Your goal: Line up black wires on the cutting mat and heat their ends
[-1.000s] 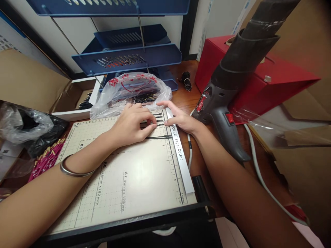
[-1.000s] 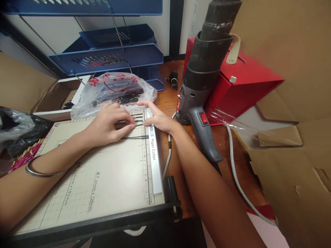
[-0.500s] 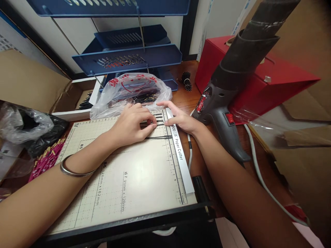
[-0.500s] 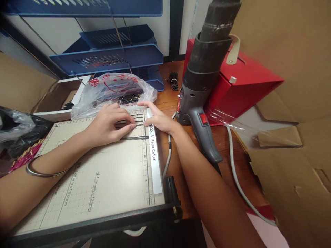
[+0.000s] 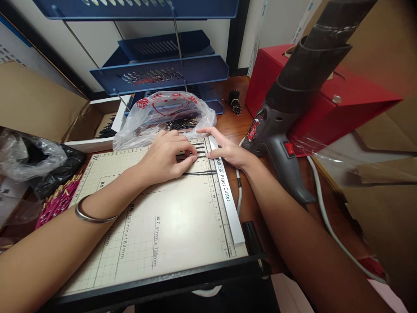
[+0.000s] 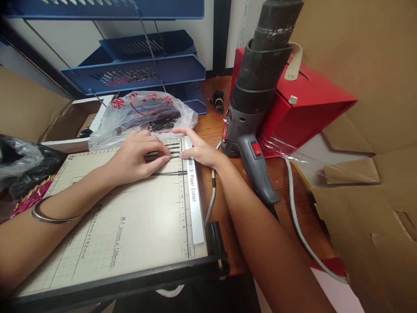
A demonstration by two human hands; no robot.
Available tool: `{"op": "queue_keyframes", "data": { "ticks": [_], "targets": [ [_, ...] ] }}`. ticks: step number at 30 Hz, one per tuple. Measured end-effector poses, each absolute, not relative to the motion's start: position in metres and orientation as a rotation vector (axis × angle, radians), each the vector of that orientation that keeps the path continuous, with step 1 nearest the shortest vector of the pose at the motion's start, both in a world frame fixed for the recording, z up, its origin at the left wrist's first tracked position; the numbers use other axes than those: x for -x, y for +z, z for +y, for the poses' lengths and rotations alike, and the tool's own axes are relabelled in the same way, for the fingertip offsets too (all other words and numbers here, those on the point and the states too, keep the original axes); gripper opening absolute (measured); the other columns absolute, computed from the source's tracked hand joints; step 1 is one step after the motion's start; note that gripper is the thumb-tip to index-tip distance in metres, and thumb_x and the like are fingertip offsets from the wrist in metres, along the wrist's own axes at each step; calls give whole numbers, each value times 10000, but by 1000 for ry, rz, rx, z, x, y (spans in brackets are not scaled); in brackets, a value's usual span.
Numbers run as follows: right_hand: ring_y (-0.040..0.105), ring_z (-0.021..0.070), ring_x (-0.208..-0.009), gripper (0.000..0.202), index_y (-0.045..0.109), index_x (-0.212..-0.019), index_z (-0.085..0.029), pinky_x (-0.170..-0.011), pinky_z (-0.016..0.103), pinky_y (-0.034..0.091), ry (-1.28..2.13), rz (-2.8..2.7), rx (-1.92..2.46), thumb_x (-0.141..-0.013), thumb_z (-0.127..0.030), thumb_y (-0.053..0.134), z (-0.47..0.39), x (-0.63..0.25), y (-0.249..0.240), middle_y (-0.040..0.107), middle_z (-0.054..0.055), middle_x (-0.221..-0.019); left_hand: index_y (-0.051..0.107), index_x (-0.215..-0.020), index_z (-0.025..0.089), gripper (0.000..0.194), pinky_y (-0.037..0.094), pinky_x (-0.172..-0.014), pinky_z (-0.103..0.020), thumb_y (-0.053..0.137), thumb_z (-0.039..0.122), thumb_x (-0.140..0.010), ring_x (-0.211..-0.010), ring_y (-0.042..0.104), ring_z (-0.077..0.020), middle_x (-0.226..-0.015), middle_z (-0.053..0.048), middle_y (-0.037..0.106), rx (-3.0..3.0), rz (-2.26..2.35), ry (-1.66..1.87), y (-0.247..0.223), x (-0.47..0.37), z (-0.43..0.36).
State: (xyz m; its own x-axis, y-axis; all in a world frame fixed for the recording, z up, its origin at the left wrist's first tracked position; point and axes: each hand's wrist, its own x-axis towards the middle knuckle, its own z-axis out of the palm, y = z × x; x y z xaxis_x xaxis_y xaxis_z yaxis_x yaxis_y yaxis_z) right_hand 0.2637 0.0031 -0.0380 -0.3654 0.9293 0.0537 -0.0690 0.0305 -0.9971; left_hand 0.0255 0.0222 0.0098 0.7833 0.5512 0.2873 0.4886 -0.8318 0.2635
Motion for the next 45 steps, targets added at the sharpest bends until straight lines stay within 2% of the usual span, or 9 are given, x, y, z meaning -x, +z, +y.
{"op": "queue_keyframes", "data": {
  "ticks": [10, 16, 22, 37, 45],
  "targets": [
    [574, 368, -1406, 742, 606, -1323, -254, -1349, 569, 371, 1460, -1448, 963, -604, -255, 788, 2, -263, -36, 641, 93, -1360, 801, -902, 224, 272, 339, -815, -433, 605, 370, -1021, -861, 596, -267, -839, -65, 770, -2803, 810, 528, 10, -25, 23],
    [525, 382, -1442, 800, 568, -1337, -218, -1381, 577, 302, 1430, -1496, 973, -565, -284, 766, 3, -262, -34, 591, 119, -1432, 788, -902, 221, 256, 331, -824, -423, 615, 370, -1018, -855, 593, -259, -843, -56, 770, -2805, 802, 526, 10, -24, 24],
    [540, 368, -1407, 720, 576, -1290, -273, -1355, 587, 338, 1457, -1482, 969, -589, -268, 741, 3, -262, -35, 614, 83, -1394, 784, -899, 218, 259, 322, -806, -411, 608, 361, -1025, -849, 595, -254, -836, -53, 761, -2808, 789, 555, 9, -24, 24],
    [539, 378, -1409, 698, 600, -1262, -250, -1333, 585, 368, 1429, -1491, 964, -582, -265, 756, 4, -262, -36, 612, 97, -1366, 776, -890, 218, 273, 294, -829, -430, 598, 379, -1018, -830, 574, -244, -838, -47, 773, -2817, 792, 565, 8, -25, 23],
    [546, 353, -1369, 674, 592, -1239, -284, -1366, 574, 296, 1442, -1477, 959, -584, -263, 752, 4, -261, -37, 617, 59, -1327, 772, -888, 219, 272, 293, -838, -437, 595, 381, -1017, -845, 586, -252, -852, -49, 782, -2822, 806, 547, 9, -25, 23]
  ]
}}
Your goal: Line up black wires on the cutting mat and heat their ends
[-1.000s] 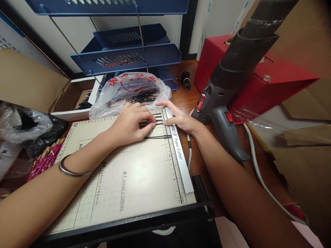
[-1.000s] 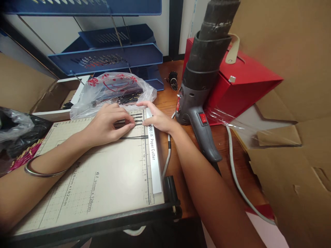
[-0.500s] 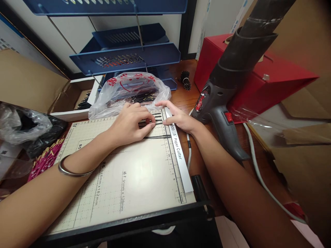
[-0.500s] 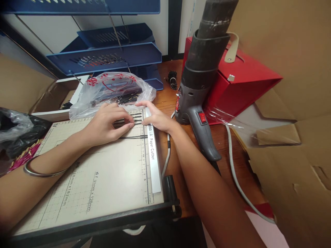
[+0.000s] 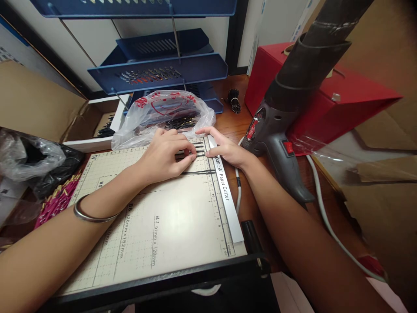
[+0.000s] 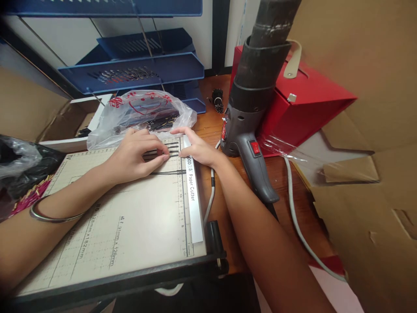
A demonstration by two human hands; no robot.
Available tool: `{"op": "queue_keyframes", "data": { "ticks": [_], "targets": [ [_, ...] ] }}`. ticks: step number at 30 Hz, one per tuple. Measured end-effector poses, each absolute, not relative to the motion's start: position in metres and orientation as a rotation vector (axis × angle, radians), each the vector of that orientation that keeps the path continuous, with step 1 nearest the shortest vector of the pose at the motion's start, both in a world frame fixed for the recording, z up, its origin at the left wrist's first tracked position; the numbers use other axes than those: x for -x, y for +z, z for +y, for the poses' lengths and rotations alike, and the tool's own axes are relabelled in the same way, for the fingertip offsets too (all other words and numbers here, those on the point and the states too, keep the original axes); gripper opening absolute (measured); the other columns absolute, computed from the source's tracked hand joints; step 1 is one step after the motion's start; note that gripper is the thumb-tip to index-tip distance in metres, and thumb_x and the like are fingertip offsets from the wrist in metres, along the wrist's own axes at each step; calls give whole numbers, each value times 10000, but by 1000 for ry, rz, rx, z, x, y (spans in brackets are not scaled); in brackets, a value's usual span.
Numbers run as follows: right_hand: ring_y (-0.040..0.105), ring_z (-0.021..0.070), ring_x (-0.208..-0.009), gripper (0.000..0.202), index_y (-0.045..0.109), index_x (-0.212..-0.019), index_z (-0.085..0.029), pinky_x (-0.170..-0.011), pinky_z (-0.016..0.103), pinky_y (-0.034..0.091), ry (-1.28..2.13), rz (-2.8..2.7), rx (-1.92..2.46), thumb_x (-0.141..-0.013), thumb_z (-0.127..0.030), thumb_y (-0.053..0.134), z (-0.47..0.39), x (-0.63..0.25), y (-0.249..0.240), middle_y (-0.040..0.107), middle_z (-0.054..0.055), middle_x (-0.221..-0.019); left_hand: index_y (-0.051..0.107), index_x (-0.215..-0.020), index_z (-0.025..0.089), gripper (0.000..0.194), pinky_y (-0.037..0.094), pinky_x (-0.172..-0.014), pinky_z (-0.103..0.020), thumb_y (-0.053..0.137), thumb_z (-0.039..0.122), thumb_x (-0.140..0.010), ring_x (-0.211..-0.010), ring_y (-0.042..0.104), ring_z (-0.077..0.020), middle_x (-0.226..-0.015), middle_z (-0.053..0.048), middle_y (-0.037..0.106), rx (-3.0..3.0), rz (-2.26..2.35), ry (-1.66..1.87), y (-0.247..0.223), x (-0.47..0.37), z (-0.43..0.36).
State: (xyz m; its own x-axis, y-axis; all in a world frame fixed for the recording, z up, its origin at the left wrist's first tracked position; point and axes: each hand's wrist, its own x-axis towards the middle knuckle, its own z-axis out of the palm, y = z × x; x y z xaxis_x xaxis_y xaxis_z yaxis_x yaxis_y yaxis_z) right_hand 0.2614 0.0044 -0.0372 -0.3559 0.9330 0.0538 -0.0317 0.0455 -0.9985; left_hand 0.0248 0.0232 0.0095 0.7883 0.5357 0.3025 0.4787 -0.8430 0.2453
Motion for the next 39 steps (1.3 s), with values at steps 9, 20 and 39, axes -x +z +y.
{"op": "queue_keyframes", "data": {
  "ticks": [9, 20, 39],
  "targets": [
    [573, 335, -1279, 644, 630, -1207, -286, -1315, 542, 365, 1477, -1387, 950, -568, -238, 693, 7, -259, -41, 648, 41, -1239, 777, -887, 217, 258, 285, -830, -433, 627, 371, -1030, -806, 573, -228, -849, -31, 794, -2858, 682, 693, 11, -24, 20],
    [584, 343, -1271, 656, 602, -1214, -278, -1273, 553, 425, 1502, -1387, 951, -565, -250, 694, 5, -258, -37, 653, 55, -1236, 815, -931, 261, 219, 330, -910, -453, 647, 331, -1052, -821, 607, -228, -839, -9, 824, -2827, 424, 468, 16, -26, 15],
    [533, 361, -1376, 686, 604, -1256, -291, -1367, 607, 304, 1438, -1462, 1009, -579, -230, 701, -1, -262, -30, 621, 59, -1337, 783, -851, 244, 212, 319, -874, -462, 630, 344, -960, -747, 559, -220, -695, -1, 748, -2903, 604, 532, 16, -23, 21]
  ]
}}
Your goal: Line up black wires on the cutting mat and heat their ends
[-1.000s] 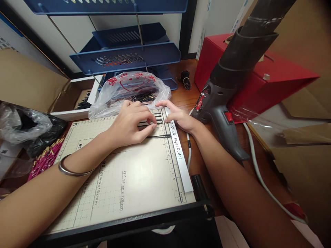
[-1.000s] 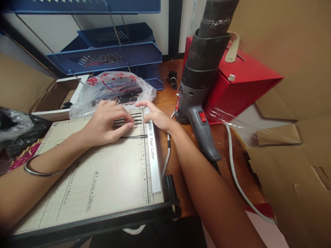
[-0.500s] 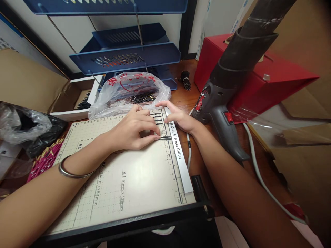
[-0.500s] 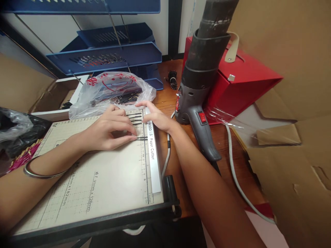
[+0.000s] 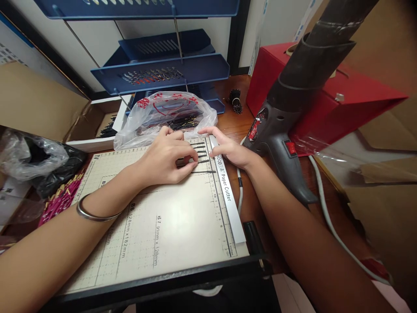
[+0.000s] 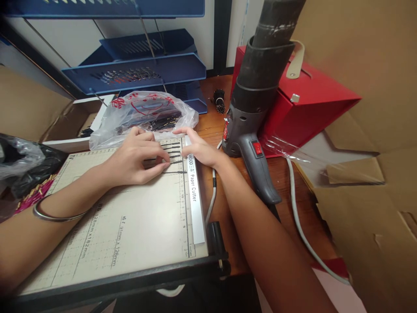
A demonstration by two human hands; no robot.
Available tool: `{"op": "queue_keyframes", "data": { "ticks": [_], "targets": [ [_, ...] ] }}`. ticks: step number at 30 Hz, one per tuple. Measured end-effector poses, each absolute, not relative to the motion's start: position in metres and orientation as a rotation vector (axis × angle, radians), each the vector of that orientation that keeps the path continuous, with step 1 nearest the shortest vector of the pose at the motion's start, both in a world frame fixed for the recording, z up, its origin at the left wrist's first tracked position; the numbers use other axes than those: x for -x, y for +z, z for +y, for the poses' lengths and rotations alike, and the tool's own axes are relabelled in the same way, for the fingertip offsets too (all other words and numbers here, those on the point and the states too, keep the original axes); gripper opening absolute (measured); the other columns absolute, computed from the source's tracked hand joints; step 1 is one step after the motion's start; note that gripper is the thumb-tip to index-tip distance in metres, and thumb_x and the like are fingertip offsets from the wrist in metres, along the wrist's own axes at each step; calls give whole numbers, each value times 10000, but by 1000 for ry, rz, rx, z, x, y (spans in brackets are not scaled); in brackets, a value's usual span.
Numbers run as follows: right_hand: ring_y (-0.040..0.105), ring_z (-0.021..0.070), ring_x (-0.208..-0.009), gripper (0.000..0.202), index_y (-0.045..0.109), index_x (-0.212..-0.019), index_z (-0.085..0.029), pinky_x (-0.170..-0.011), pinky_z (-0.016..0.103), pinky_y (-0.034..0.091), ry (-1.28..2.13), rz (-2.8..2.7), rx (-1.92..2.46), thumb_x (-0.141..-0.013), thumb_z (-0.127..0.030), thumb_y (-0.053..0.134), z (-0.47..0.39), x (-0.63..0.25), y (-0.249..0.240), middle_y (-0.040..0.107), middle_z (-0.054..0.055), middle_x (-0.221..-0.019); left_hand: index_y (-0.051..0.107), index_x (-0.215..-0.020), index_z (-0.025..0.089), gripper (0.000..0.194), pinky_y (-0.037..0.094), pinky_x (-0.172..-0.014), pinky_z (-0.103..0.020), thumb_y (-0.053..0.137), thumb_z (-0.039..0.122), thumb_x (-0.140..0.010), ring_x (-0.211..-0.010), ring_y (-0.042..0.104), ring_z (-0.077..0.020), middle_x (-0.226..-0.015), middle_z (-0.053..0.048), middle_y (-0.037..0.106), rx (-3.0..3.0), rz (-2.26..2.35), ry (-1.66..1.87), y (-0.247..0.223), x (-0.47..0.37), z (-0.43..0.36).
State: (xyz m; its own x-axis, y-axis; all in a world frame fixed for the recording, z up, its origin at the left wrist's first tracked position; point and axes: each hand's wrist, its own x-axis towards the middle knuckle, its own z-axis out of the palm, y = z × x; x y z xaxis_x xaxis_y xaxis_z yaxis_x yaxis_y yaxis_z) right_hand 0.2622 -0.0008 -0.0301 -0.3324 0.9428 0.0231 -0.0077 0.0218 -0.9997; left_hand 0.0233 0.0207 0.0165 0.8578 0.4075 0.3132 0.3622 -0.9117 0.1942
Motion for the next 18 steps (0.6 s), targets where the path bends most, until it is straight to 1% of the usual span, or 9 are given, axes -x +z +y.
{"op": "queue_keyframes", "data": {
  "ticks": [5, 8, 10, 14, 18],
  "targets": [
    [475, 355, -1472, 713, 587, -1283, -288, -1401, 582, 238, 1440, -1505, 1020, -584, -210, 704, -7, -265, -23, 590, 69, -1416, 768, -830, 239, 238, 324, -860, -458, 626, 378, -961, -713, 550, -210, -622, 0, 687, -2896, 661, 515, 16, -24, 20],
    [462, 358, -1493, 719, 585, -1290, -287, -1411, 586, 214, 1441, -1520, 1029, -587, -205, 713, -7, -264, -23, 577, 73, -1447, 779, -842, 241, 286, 321, -864, -463, 617, 424, -992, -753, 566, -222, -681, -20, 720, -2893, 686, 523, 15, -24, 19],
    [466, 364, -1497, 717, 592, -1289, -290, -1411, 593, 221, 1449, -1513, 1020, -589, -202, 717, -6, -264, -23, 586, 70, -1440, 781, -840, 244, 304, 322, -864, -465, 608, 436, -1001, -780, 570, -231, -725, -31, 741, -2898, 693, 518, 15, -24, 19],
    [483, 374, -1492, 726, 589, -1292, -284, -1407, 604, 242, 1469, -1496, 1003, -583, -200, 723, -5, -264, -25, 598, 69, -1414, 760, -819, 238, 271, 319, -841, -459, 611, 401, -975, -763, 555, -231, -721, -33, 727, -2917, 667, 530, 14, -25, 20],
    [427, 360, -1542, 733, 580, -1299, -287, -1424, 587, 185, 1444, -1530, 1002, -587, -198, 727, -4, -265, -25, 568, 72, -1484, 739, -808, 232, 233, 304, -820, -457, 604, 359, -950, -756, 546, -231, -732, -32, 736, -2936, 663, 562, 13, -25, 20]
  ]
}}
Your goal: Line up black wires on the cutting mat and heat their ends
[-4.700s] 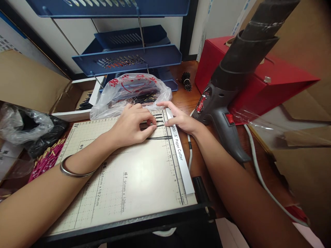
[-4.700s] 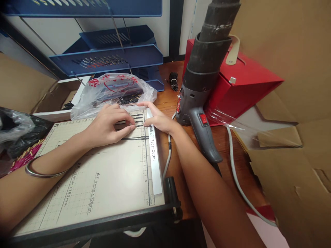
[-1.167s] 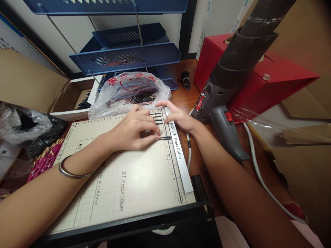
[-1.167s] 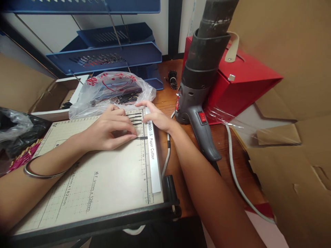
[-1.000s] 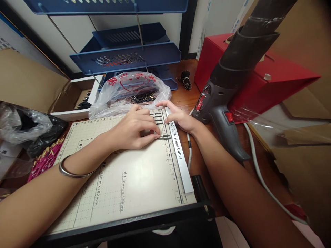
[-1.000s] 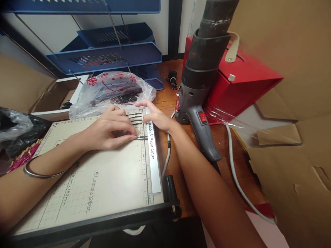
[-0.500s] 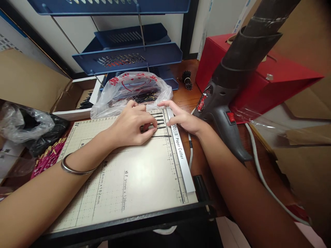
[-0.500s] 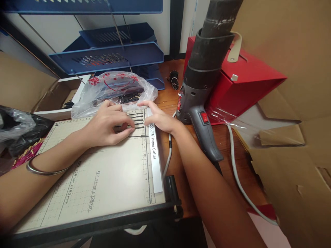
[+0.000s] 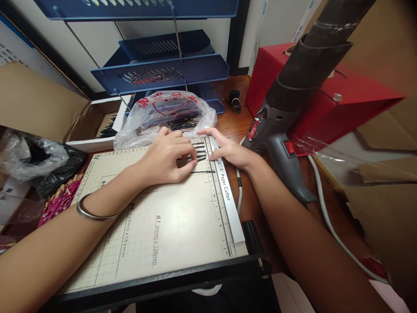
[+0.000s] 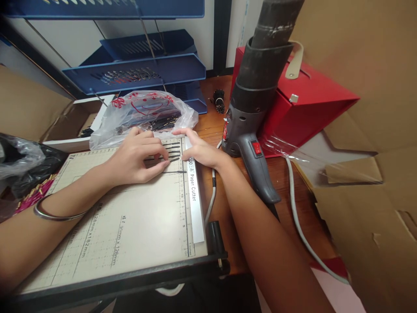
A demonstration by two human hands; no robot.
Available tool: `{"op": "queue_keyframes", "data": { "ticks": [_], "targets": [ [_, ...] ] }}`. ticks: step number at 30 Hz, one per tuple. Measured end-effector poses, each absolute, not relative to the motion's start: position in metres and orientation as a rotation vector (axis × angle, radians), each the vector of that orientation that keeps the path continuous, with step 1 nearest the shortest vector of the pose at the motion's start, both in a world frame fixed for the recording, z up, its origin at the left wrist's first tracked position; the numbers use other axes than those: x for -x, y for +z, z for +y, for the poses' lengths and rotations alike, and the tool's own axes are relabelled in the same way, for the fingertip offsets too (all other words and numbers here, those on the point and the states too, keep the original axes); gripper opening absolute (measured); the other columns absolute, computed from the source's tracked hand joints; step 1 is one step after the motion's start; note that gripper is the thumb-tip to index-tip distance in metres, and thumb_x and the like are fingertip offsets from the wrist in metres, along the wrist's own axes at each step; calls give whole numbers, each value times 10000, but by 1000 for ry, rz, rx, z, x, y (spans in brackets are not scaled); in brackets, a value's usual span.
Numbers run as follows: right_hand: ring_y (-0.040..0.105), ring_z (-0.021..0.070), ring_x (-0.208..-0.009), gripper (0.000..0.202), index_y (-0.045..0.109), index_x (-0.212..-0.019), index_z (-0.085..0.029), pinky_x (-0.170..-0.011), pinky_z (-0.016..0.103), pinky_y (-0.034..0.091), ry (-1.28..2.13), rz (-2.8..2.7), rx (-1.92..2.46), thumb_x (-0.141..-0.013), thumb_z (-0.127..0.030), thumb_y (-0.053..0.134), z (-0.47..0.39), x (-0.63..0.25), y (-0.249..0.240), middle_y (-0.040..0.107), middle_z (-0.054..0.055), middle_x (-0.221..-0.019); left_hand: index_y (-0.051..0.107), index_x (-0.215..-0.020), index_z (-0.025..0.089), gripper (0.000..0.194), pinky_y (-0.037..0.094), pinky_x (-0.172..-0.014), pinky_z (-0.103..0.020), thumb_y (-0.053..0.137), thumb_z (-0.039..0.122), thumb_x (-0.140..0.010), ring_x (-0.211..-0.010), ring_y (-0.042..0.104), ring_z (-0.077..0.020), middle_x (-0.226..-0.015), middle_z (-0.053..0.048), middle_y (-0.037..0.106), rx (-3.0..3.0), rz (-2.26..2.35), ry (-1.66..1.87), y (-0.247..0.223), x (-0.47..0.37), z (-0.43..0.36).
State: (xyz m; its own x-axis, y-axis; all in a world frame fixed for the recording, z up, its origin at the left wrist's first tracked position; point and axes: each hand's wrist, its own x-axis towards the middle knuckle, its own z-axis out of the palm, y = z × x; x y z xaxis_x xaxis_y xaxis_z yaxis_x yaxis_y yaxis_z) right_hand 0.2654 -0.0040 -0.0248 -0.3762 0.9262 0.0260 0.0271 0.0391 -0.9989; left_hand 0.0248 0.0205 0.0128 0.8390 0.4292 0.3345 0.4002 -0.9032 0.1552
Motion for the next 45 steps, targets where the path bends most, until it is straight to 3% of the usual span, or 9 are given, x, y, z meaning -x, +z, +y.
{"op": "queue_keyframes", "data": {
  "ticks": [10, 16, 32, 45],
  "targets": [
    [411, 359, -1568, 710, 588, -1302, -298, -1430, 595, 163, 1431, -1560, 995, -619, -201, 756, -4, -266, -25, 559, 63, -1504, 762, -843, 235, 236, 305, -829, -464, 600, 365, -955, -773, 546, -241, -741, -39, 749, -2914, 700, 535, 14, -24, 20],
    [480, 370, -1500, 757, 565, -1326, -276, -1404, 605, 245, 1465, -1522, 1010, -594, -200, 741, -4, -264, -27, 578, 75, -1455, 770, -838, 234, 245, 292, -824, -450, 598, 349, -971, -799, 557, -252, -735, -45, 722, -2898, 679, 551, 14, -24, 21],
    [490, 380, -1506, 768, 569, -1336, -287, -1400, 629, 253, 1500, -1496, 967, -600, -205, 772, -3, -264, -32, 604, 67, -1461, 747, -792, 215, 214, 270, -796, -420, 622, 279, -953, -737, 521, -210, -677, -3, 693, -2872, 588, 617, 12, -24, 23],
    [468, 386, -1526, 788, 557, -1365, -298, -1400, 634, 239, 1484, -1541, 956, -612, -207, 771, 0, -267, -36, 596, 62, -1478, 767, -809, 223, 237, 276, -818, -422, 647, 333, -981, -757, 525, -213, -691, -5, 699, -2842, 598, 627, 8, -23, 27]
  ]
}}
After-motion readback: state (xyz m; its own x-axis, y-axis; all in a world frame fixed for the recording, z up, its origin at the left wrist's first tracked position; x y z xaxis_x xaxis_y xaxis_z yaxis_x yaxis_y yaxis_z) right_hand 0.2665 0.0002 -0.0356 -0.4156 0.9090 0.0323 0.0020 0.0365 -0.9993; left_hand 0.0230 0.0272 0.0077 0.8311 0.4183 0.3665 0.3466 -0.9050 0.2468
